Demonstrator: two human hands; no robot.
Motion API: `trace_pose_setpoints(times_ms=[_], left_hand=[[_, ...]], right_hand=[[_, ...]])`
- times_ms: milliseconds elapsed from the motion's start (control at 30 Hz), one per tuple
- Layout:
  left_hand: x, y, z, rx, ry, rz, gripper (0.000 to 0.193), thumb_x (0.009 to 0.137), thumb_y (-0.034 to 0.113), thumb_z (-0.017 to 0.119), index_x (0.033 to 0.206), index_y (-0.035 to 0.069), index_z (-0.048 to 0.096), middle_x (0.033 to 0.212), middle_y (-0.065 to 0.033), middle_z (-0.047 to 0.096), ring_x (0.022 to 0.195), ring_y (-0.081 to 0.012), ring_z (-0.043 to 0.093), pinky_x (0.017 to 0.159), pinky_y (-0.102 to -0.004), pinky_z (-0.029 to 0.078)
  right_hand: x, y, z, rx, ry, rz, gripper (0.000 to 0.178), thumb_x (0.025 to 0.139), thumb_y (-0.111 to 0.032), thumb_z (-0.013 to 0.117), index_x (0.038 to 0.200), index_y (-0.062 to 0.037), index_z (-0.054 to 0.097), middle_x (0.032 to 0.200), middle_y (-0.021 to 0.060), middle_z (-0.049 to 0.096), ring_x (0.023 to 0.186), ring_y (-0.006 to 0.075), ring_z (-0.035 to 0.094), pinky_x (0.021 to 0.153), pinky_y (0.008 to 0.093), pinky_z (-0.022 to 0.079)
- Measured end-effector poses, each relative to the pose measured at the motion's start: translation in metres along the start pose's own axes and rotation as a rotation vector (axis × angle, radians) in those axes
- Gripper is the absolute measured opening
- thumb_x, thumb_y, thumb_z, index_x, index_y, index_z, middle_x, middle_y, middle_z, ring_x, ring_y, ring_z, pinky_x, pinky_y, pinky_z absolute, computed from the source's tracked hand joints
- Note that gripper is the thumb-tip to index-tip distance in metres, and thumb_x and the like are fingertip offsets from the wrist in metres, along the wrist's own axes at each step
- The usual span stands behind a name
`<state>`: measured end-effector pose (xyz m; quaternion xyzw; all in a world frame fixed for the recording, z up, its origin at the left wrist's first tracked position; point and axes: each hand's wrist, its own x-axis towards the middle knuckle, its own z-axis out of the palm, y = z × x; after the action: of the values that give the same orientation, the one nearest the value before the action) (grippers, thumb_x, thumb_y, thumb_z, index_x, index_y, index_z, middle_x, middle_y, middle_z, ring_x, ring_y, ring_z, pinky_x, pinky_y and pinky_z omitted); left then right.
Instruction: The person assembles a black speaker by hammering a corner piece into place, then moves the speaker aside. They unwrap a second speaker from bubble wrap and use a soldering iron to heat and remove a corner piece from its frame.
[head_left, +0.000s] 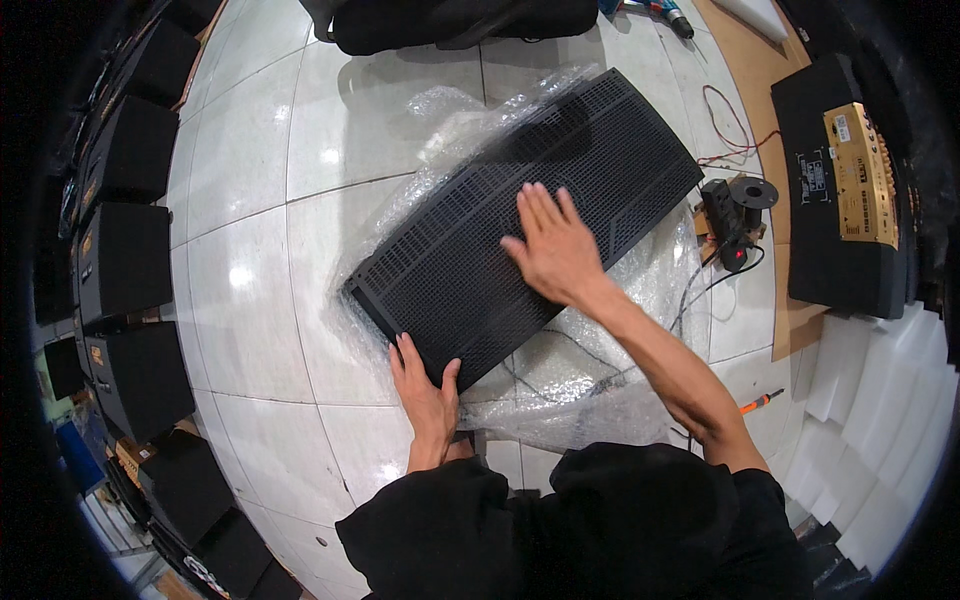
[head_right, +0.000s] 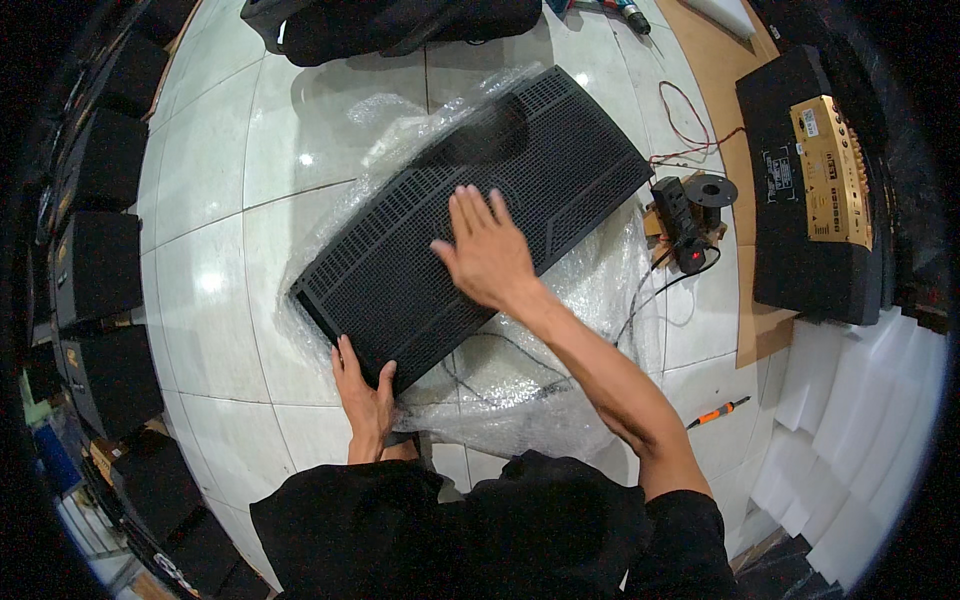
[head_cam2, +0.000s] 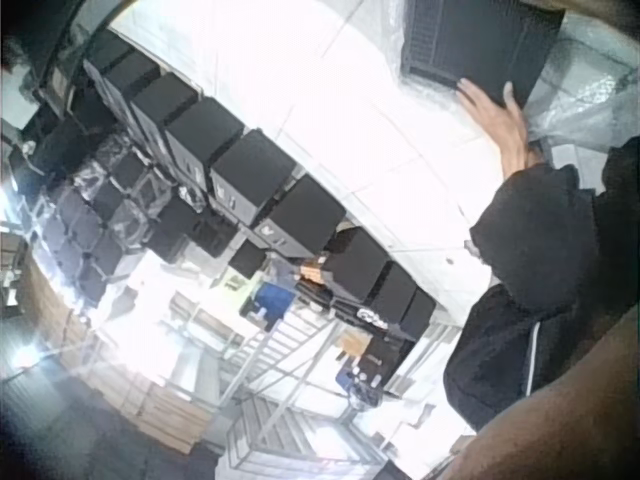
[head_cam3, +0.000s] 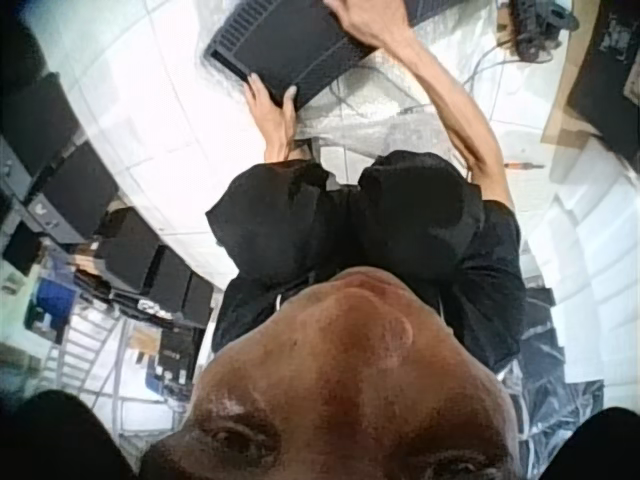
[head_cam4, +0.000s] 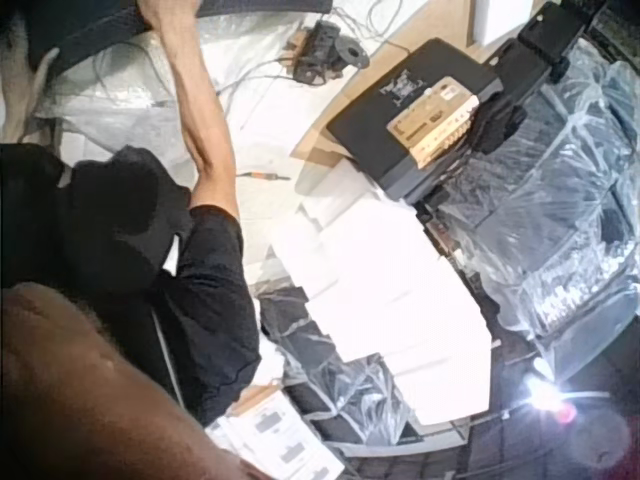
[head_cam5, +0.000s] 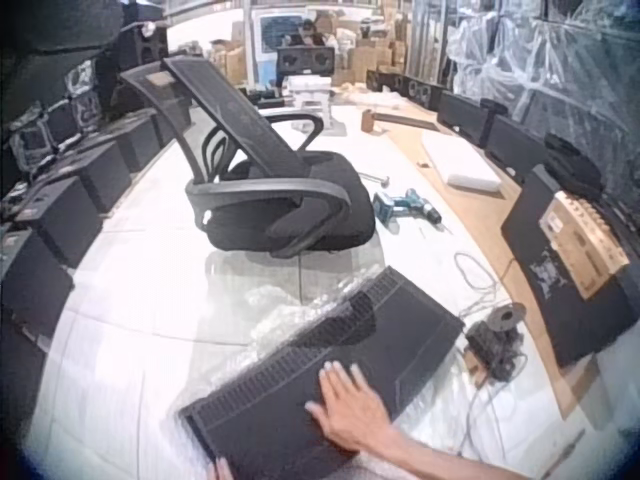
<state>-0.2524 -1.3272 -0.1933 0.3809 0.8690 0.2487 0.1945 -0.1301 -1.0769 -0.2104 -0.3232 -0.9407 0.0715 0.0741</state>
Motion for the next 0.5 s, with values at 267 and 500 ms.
trace_pose_setpoints(times_ms=[267,500], left_hand=[[-0.003,-0.008,0.001,0.005,-0.01,0.012,0.078,0.086,0.027,0.067,0.144,-0.003,0.026,0.145,-0.0309,0.028,0.135,-0.0457,0.026,0.11,-0.0472,0.025],[-0.001,-0.004,0.0,-0.019,-0.01,0.028,0.078,0.086,0.026,0.067,0.145,-0.003,0.026,0.144,-0.0316,0.029,0.135,-0.0454,0.026,0.11,-0.0468,0.025]], right_hand=[[0.009,0.008,-0.008,-0.072,-0.026,-0.001,0.061,0.099,-0.04,0.031,0.136,0.0087,0.038,0.143,0.0214,0.039,0.137,0.034,0.032,0.113,0.0482,0.02],[0.016,0.016,-0.006,-0.155,0.075,0.086,0.057,0.099,-0.039,0.033,0.133,0.006,0.045,0.14,0.0189,0.045,0.134,0.0334,0.035,0.112,0.0487,0.022]])
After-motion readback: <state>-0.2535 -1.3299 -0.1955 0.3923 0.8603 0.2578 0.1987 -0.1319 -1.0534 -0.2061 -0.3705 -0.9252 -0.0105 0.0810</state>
